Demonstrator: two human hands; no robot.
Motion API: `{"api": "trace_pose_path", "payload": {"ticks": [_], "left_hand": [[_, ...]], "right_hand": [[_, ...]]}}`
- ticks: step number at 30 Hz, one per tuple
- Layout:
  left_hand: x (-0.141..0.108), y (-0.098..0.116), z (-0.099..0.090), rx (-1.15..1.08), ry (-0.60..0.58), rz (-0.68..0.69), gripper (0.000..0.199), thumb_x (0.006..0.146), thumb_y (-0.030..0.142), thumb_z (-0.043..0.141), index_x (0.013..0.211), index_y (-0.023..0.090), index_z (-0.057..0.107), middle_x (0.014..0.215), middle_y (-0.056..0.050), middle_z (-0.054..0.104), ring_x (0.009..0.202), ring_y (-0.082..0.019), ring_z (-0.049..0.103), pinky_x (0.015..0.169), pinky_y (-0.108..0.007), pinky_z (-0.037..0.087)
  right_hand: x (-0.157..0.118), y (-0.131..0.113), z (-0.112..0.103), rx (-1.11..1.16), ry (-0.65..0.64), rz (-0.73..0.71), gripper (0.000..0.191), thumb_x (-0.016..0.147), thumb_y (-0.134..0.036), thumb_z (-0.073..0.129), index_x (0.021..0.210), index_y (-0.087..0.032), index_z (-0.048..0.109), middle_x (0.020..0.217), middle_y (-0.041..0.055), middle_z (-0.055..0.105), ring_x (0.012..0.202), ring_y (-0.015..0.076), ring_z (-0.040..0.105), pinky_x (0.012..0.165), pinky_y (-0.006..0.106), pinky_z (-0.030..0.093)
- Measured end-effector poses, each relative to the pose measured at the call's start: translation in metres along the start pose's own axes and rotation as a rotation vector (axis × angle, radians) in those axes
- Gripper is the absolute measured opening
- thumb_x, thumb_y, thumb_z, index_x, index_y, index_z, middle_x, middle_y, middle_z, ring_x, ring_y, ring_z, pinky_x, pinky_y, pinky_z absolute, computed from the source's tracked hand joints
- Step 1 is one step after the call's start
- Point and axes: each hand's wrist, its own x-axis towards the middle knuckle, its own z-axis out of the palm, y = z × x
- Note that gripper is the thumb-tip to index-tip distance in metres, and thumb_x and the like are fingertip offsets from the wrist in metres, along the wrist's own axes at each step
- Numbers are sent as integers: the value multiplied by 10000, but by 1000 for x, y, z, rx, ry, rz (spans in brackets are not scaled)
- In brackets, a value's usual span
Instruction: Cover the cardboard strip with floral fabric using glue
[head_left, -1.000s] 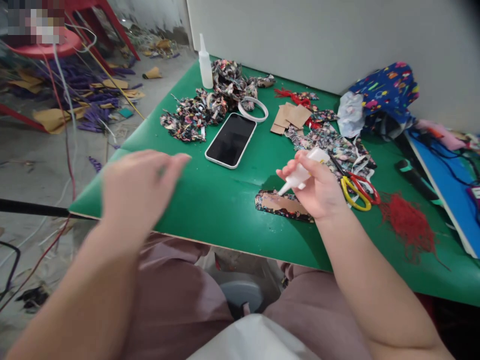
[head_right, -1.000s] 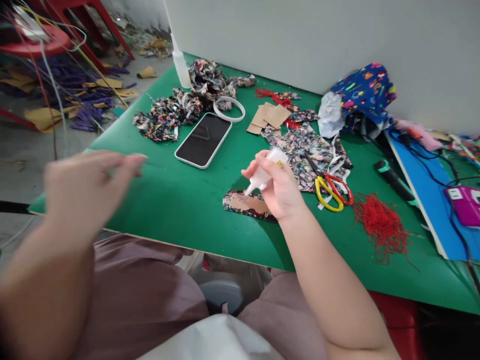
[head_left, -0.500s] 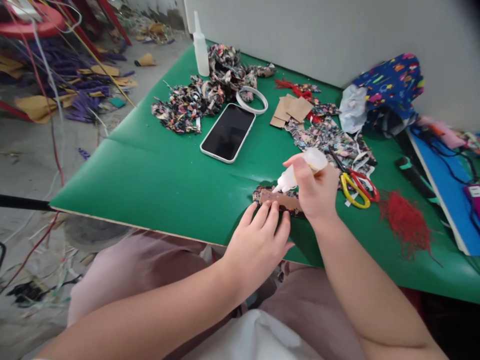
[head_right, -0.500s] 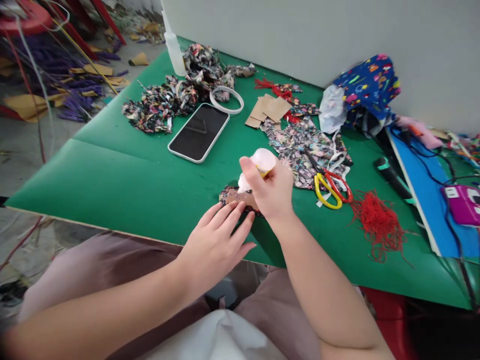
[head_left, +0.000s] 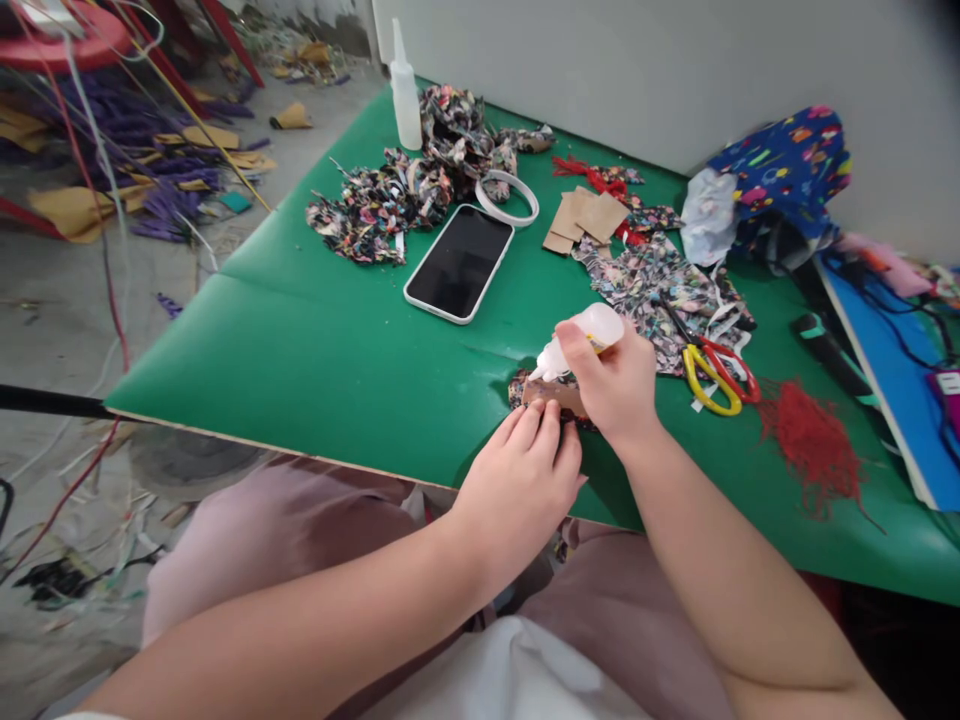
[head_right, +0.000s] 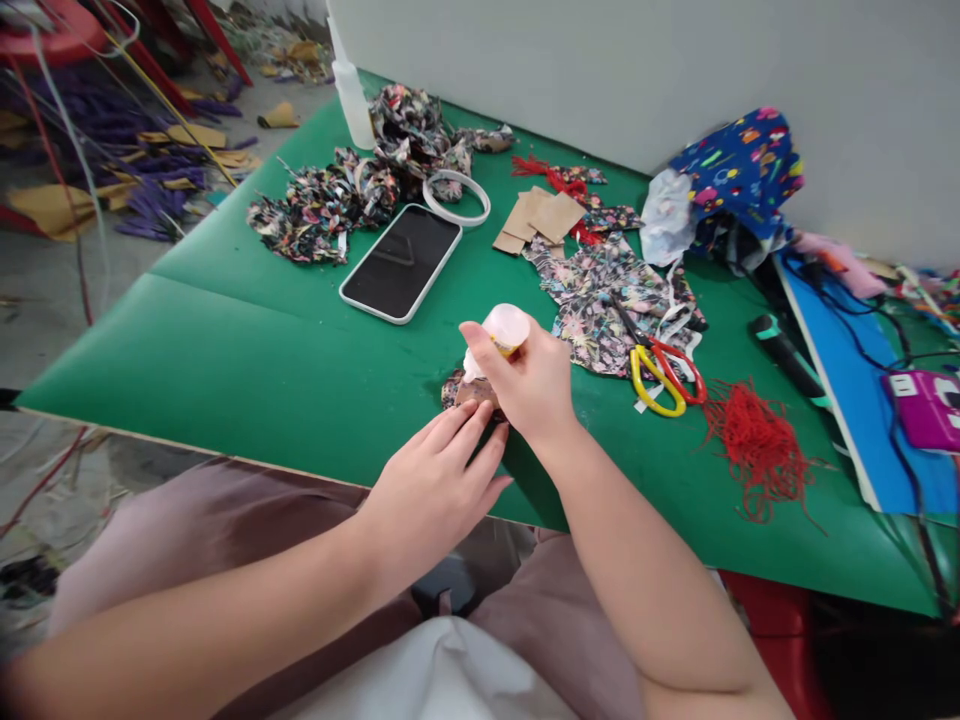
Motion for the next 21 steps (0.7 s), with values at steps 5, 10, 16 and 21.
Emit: {"api": "trace_pose_path", "payload": {"ticks": [5,10,16,21], "left_hand": [[0,0,0,-10,-7,9,410,908,299,350,1177,33,508,1241,-220,518,1206,-292,441,995,-421,369],[1,0,0,-8,-5,8,421,912,295,339,1187,22,504,1241,-220,519,1209,-294,438,989,-418,380],[2,-1,1,-8,-1,8,412,903,282,361,1184,20,509,1231,-217,528,1197,-289,451,999,-413,374],[3,-1,1,-23,0,7,407,898,274,371,1183,17,509,1222,-217,536,1194,-283,458,995,-416,384]], "right_hand": [[-1,-3,-2,-46,-4,-49,337,745,-514,551,672,-187,584,595,-3,583,573,124,538,558,259,391],[-2,-4,-4,-90,7,-101,325,755,-499,550,656,-190,572,592,-5,580,564,119,527,553,255,383],[-3,-4,-2,-80,-33,-108,331,748,-514,549,690,-190,582,607,1,586,564,123,529,552,259,383],[-2,-4,-5,-130,-10,-139,330,753,-511,546,650,-198,558,606,1,578,561,124,517,548,261,374]]}}
